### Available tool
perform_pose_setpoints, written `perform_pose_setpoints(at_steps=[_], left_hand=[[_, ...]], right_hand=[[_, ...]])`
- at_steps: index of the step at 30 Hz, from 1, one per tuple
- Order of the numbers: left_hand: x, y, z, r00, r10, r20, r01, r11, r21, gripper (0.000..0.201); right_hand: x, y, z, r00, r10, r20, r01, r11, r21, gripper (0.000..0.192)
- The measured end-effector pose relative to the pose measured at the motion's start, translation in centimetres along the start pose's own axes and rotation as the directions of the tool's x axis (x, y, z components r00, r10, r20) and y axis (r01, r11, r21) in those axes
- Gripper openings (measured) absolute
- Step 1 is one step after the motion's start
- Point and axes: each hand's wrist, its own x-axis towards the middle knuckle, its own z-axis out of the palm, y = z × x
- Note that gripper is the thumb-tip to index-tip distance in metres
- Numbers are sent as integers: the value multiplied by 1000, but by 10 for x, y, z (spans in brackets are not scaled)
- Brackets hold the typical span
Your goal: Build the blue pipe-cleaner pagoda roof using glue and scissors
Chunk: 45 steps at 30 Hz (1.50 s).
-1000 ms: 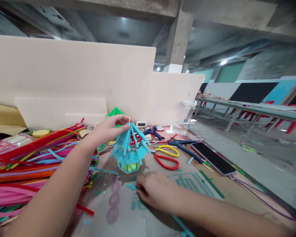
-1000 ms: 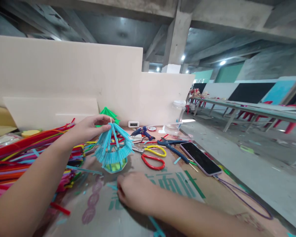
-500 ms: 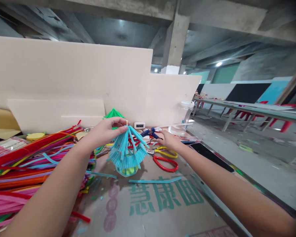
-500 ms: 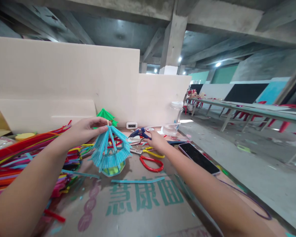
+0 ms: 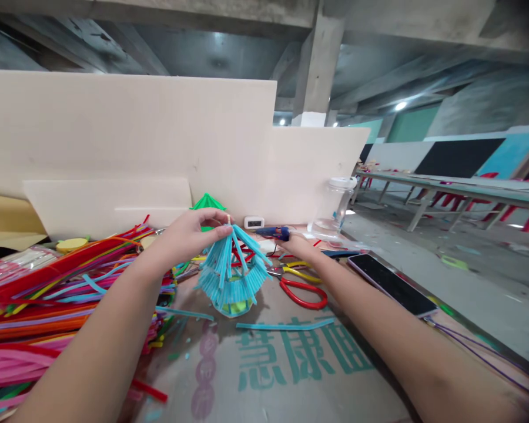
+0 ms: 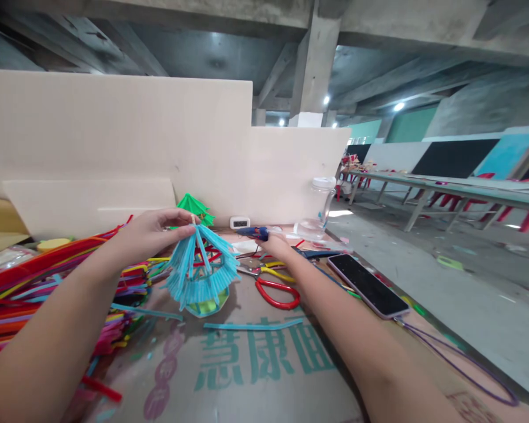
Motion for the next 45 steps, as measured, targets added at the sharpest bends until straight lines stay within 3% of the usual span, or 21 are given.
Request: perform_pose_setpoints(at_steps=[8,10,13,18,21,26,34,45], left_hand=[[1,2,-1,1000,1,7,-1,1000,-20,36],[2,1,0,1000,-4,8,4,999,-36,35],[2,-3,0,1000,-3,8,4,997,-71,38],[1,-4,0,1000,-5,22,7,996,-94,37],[0,-1,0,1000,-7,0,6,998,-66,36],[0,3,0,1000,-4,14,5,999,-41,33],[-1,3,0,1000,6,10,-6,1000,-22,30],[0,3,1,1000,10,-11,-10,1000,-11,31]], right_hand=[[-23,-21,-37,991,-126,-36,131,952,277,41],[-32,-31,-48,978,-195,-71,207,893,399,41],[-53,-47,-69,935,-331,-127,337,723,603,44],[-90,-71,-95,878,-475,-65,456,786,417,48],[-100,-80,-94,881,-473,-19,449,820,355,45],[-105,-88,-81,898,-435,68,370,830,418,32],[-102,-83,-73,915,-403,27,382,884,270,28],[-98,-85,-69,911,-412,-15,389,846,364,23]])
